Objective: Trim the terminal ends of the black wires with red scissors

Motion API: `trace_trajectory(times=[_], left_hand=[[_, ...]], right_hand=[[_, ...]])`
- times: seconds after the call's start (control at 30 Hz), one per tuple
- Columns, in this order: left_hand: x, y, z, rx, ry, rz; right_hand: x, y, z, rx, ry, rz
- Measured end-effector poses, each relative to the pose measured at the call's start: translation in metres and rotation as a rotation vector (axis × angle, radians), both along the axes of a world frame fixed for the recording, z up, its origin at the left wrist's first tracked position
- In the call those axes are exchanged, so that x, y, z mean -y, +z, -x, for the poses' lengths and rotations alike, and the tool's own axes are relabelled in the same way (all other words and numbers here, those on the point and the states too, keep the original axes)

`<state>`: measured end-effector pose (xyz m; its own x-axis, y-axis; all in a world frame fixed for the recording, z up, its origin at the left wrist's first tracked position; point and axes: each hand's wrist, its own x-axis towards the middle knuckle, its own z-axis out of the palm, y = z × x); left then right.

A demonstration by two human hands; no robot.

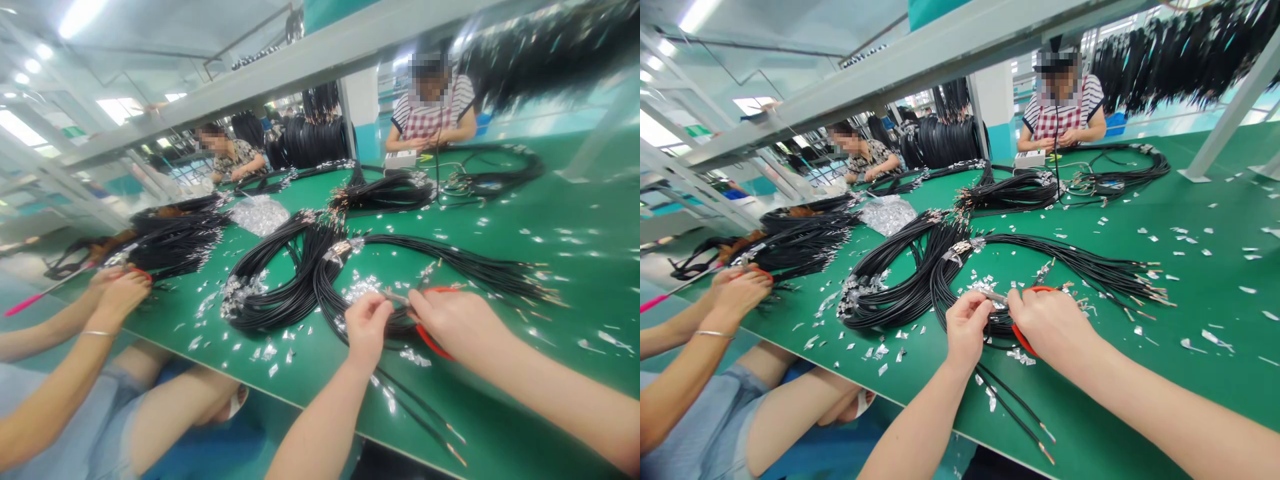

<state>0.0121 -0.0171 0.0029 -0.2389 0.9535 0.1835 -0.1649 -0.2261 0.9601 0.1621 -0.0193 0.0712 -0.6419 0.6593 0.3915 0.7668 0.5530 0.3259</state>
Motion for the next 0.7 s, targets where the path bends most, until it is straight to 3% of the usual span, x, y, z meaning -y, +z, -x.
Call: trace_trajectory(times=[0.17, 0.4, 0.7], left_hand=[[-0.001, 0.003, -0.001, 0.02, -0.054, 0.064], [-0.004, 0.013, 0.0, 0.187, -0.15, 0.225], [-0.005, 0.013, 0.001, 0.229, -0.163, 0.243]], right_hand=[[-0.005, -0.004, -0.004, -0.016, 0.025, 0.003], [-0.012, -0.015, -0.012, -0.22, 0.014, -0.013], [-0.014, -0.014, 0.001, -0.109, 0.001, -0.074]])
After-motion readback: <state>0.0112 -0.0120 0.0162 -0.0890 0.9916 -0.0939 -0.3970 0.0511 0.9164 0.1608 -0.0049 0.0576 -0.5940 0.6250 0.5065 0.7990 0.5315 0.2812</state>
